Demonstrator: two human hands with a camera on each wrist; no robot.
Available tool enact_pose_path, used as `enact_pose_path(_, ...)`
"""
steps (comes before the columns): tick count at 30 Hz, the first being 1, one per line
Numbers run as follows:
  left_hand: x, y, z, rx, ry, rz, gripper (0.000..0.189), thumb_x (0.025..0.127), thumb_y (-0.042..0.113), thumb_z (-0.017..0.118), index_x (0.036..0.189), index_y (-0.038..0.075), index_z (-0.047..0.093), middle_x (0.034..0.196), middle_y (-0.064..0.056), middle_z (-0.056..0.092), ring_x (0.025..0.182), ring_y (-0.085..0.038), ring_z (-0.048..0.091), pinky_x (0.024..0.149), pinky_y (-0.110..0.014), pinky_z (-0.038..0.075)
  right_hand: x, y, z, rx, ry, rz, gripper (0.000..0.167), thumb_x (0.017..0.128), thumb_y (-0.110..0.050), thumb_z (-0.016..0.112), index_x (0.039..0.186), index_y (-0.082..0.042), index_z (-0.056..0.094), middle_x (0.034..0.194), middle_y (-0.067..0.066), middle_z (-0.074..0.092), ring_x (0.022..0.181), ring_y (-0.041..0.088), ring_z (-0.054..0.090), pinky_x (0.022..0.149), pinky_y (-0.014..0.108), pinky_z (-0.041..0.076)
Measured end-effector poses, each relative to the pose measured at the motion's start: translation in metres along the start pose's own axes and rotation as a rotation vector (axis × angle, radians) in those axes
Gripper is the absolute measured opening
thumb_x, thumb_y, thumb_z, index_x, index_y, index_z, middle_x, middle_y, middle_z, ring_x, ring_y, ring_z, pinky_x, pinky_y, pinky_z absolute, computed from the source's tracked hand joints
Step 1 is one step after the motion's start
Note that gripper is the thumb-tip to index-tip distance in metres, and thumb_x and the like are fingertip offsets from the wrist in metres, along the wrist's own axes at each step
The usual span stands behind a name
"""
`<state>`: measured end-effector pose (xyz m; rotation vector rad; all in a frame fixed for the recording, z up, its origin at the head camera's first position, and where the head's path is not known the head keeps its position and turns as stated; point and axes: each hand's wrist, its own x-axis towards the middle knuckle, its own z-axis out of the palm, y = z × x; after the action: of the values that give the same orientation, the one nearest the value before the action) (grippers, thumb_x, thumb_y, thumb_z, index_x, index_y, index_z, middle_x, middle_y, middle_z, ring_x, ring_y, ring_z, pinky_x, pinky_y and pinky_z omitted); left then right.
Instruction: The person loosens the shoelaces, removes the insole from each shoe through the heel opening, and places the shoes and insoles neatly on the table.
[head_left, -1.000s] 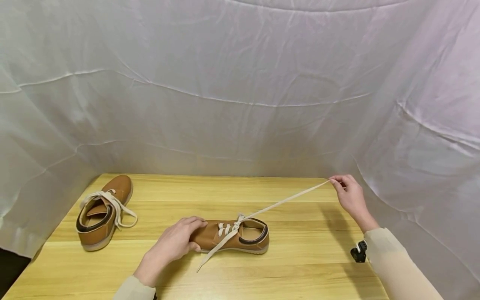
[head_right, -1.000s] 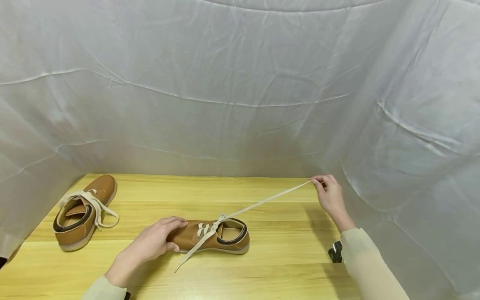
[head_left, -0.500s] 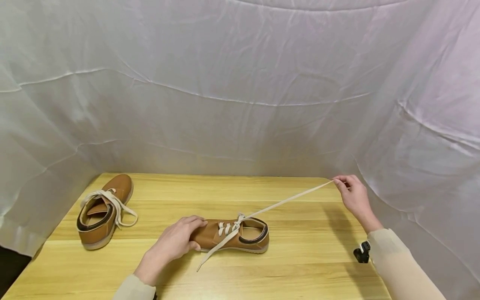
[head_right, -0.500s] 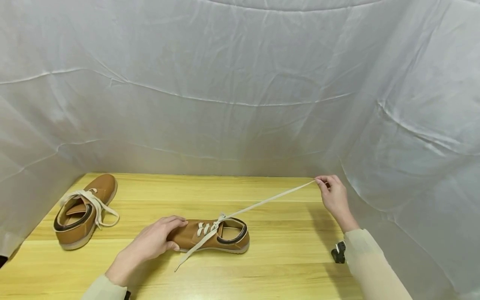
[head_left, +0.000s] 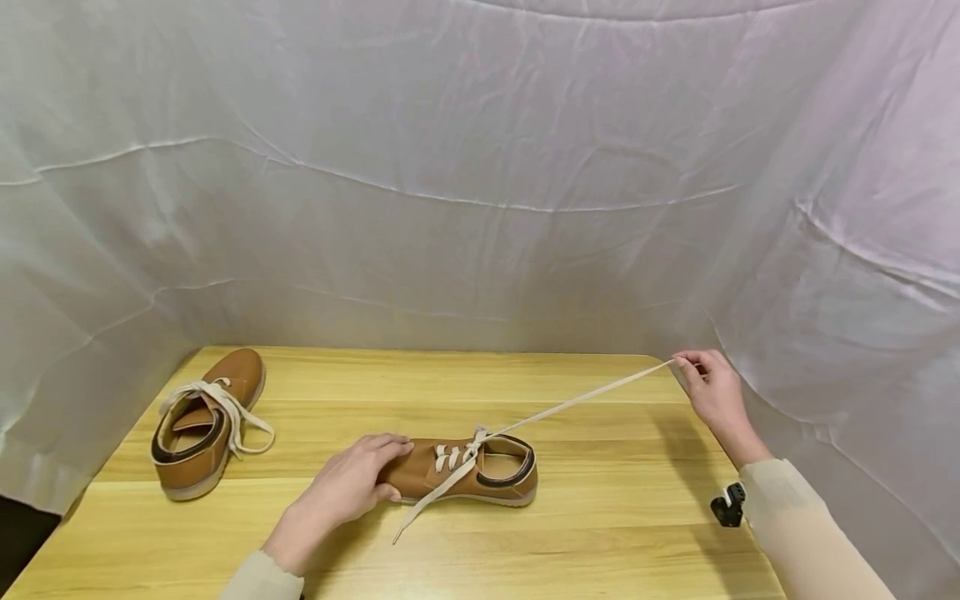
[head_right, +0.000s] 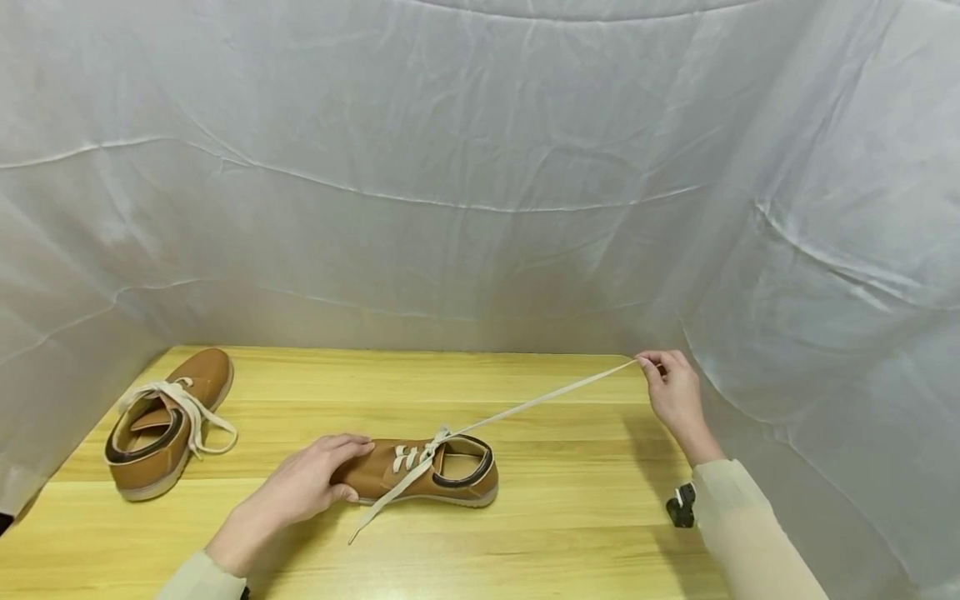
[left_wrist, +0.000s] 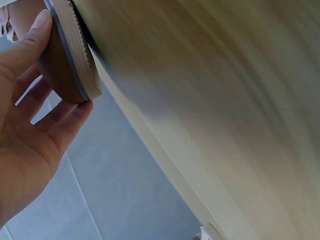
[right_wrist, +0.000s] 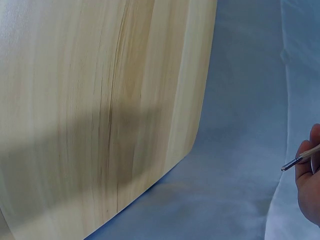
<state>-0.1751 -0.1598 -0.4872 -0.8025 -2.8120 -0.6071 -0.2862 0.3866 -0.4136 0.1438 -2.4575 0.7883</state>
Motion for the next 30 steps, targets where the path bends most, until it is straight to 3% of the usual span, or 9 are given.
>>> enact_pose_path(20,-0.0022,-0.0016,0.0007,0.012,-0.015,0.018,0.067,0.081,0.022,0.089,0.141,0.005,0.064,0.145,-0.014,0.061,0.129,-0.036,0.061,0.100,-0.055,0.057,-0.0030,0.0041,-0.0050,-0.005,0.009,0.028,0.028,0.108,-0.022,0.059,0.111,0.001,0.073,0.105,0.013,0.063,0.088,0.003,0.049,0.071,0.019,0.042)
enact_pose_path(30,-0.0018,-0.0017,-0.0002,0.012,-0.018,0.023,0.066,0.081,0.022,0.089,0.140,0.004,0.064,0.144,-0.013,0.062,0.129,-0.035,0.061,0.101,-0.053,0.056,-0.0025,0.0092,-0.0071,-0.011,0.026,0.063,0.030,0.109,-0.023,0.057,0.113,0.002,0.072,0.109,0.016,0.062,0.088,-0.001,0.047,0.074,0.023,0.042)
